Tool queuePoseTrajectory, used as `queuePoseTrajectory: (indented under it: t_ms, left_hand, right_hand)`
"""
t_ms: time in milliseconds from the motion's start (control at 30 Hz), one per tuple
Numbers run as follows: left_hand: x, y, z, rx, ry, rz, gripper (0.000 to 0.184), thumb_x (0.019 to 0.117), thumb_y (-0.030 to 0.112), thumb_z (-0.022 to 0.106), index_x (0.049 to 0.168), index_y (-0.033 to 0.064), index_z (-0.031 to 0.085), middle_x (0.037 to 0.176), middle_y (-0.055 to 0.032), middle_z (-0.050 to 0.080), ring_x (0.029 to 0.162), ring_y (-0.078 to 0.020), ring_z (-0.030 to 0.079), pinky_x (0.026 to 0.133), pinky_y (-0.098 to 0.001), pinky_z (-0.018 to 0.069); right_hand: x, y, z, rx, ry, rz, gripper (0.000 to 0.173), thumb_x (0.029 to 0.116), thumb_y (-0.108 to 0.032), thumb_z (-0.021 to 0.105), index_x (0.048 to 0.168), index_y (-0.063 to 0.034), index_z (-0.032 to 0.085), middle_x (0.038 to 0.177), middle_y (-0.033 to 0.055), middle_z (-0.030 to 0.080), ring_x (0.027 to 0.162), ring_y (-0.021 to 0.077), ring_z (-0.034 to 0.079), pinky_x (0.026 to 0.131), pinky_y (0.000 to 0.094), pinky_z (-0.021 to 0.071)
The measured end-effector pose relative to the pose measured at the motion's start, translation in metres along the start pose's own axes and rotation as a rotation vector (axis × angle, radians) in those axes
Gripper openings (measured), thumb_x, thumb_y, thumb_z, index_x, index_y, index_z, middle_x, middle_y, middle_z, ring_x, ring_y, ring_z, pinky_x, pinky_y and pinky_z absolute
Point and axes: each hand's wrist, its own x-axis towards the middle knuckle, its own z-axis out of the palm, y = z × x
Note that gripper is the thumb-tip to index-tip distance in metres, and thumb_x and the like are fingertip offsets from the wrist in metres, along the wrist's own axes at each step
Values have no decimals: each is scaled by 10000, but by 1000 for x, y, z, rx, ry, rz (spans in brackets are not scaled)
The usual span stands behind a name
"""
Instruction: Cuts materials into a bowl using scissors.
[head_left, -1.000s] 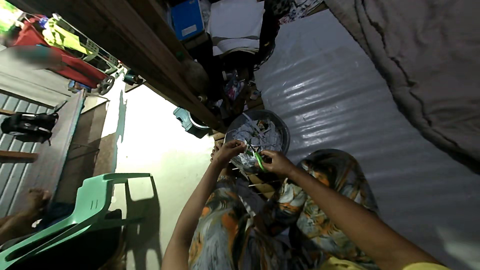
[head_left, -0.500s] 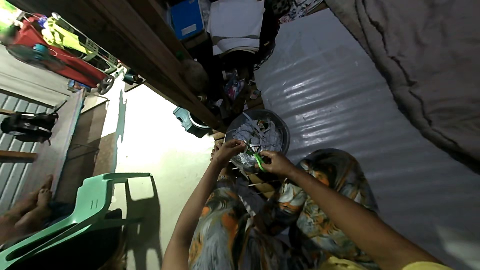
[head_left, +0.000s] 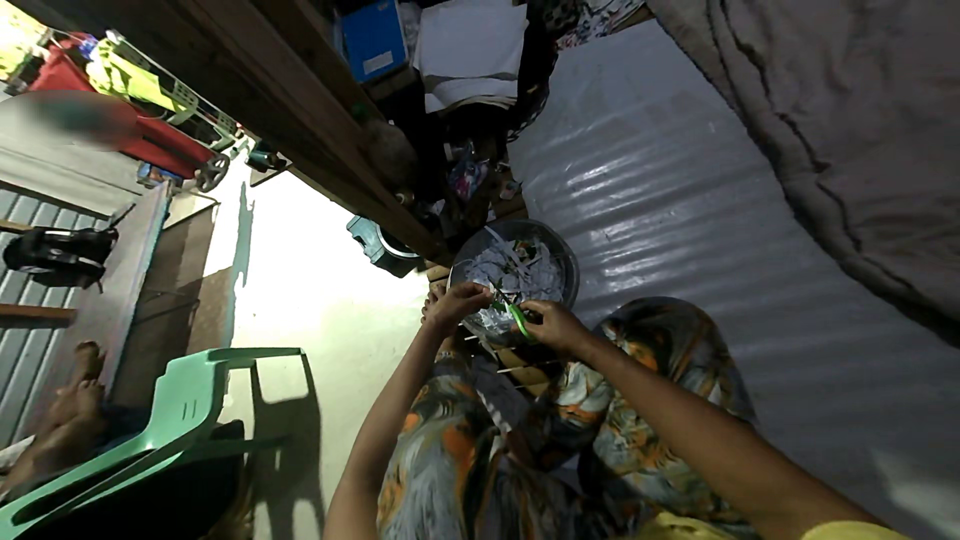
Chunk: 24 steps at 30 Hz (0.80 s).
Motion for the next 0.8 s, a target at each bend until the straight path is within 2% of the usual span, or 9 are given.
queuePoseTrajectory:
  t_ms: [100, 200, 367, 567, 700, 800]
  left_hand:
    - [0, -2, -1, 2, 4, -1, 132, 1019, 89, 597, 1086, -16, 641, 935, -19, 668, 846, -66, 635, 822, -257, 535]
    - [3, -6, -3, -9, 17, 10, 131, 1017, 99, 603, 1080, -9, 645, 919, -9, 673, 833, -60, 637, 811, -254, 538]
    - [2, -5, -3, 0, 7, 17, 155, 1010, 99, 611, 1106, -20, 634, 941, -33, 670, 854, -80, 639, 829, -269, 538]
    - [1, -3, -2, 0, 20, 0, 142, 1015, 99, 609, 1103, -10, 634, 940, -26, 665, 847, -69, 633, 812, -256, 533]
    - [1, -4, -2, -19, 34, 15, 130, 1015, 83, 604, 1091, -18, 634, 913, -22, 671, 826, -64, 636, 804, -256, 539]
    - [1, -4, -2, -26, 29, 21, 116, 1012, 81, 608, 1081, -9, 630, 911, -15, 665, 827, -64, 634, 805, -254, 536]
  right_hand:
    - [-1, -1, 0, 13, 17, 14, 371, 996, -156, 626, 1304, 50, 623, 1125, 231, 682, 983, 293, 662, 942, 444, 508]
    - [1, 3, 0, 27, -3, 3, 398, 989, -213, 650, 1293, 42, 621, 1101, 218, 688, 949, 276, 669, 916, 440, 522]
    - [2, 7, 2, 22, -52, -23, 460, 968, -292, 679, 1290, 33, 629, 1100, 220, 691, 962, 303, 672, 919, 490, 519]
    - [-2, 0, 0, 2, -11, -25, 372, 995, -183, 637, 1277, 59, 630, 1100, 237, 678, 962, 301, 656, 929, 459, 509]
    - [0, 4, 1, 14, -16, -33, 418, 972, -252, 669, 1267, 42, 636, 1064, 212, 693, 918, 281, 670, 890, 456, 527]
    - [0, 3, 1, -2, -38, -21, 434, 969, -260, 672, 1281, 38, 632, 1088, 219, 690, 946, 291, 669, 906, 463, 521]
